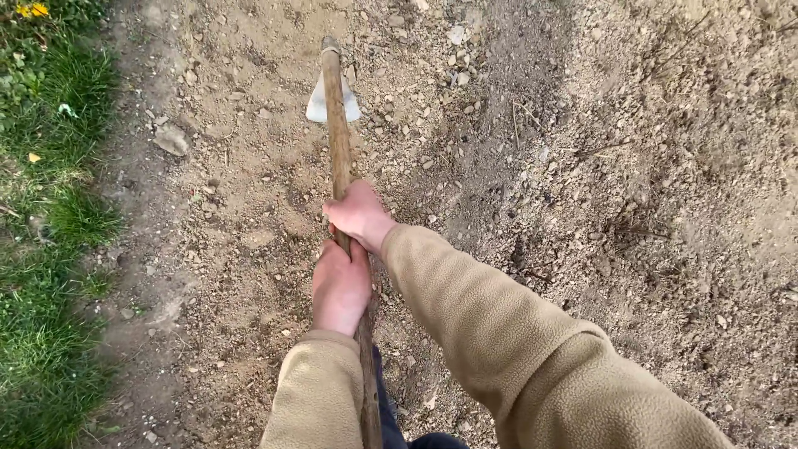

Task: The person uses a pickaxe to break up and loosen the soil in a garden bed. They repeatedly strike the ground with the tool, working through a patch of dirt mixed with small rocks and dry vegetation.

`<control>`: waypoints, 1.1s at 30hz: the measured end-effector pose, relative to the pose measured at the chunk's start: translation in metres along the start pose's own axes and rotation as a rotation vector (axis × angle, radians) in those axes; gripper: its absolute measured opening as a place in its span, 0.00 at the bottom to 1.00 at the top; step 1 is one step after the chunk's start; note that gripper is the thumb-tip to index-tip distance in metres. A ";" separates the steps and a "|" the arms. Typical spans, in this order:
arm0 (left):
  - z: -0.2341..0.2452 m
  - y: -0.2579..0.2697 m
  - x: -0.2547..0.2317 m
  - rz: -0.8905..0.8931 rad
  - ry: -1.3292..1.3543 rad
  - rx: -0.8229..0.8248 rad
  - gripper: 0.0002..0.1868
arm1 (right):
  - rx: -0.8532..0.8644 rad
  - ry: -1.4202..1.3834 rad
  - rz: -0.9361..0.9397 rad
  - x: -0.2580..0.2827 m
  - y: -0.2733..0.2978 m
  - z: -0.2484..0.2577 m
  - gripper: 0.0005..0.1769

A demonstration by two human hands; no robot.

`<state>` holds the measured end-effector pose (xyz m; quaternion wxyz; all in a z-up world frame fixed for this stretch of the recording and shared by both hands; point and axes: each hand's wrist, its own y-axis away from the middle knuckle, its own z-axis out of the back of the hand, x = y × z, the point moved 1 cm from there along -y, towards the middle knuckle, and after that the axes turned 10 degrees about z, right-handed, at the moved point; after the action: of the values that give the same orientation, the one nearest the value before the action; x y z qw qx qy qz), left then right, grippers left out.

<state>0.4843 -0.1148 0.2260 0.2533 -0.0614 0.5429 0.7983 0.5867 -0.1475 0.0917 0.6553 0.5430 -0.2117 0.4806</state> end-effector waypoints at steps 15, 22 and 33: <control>0.107 -0.095 -0.113 0.036 -0.054 -0.092 0.22 | 0.091 0.050 0.115 0.132 -0.128 -0.039 0.11; 0.121 -0.105 -0.169 -0.058 -0.056 -0.058 0.23 | -0.002 -0.054 0.043 0.186 -0.152 -0.002 0.12; 0.153 -0.166 -0.283 -0.108 -0.137 -0.027 0.24 | -0.021 -0.041 0.037 0.219 -0.288 0.025 0.11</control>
<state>0.8345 -0.0264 0.2547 0.3314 -0.0393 0.5095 0.7931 0.9389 -0.0675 0.1285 0.6474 0.5418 -0.2399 0.4793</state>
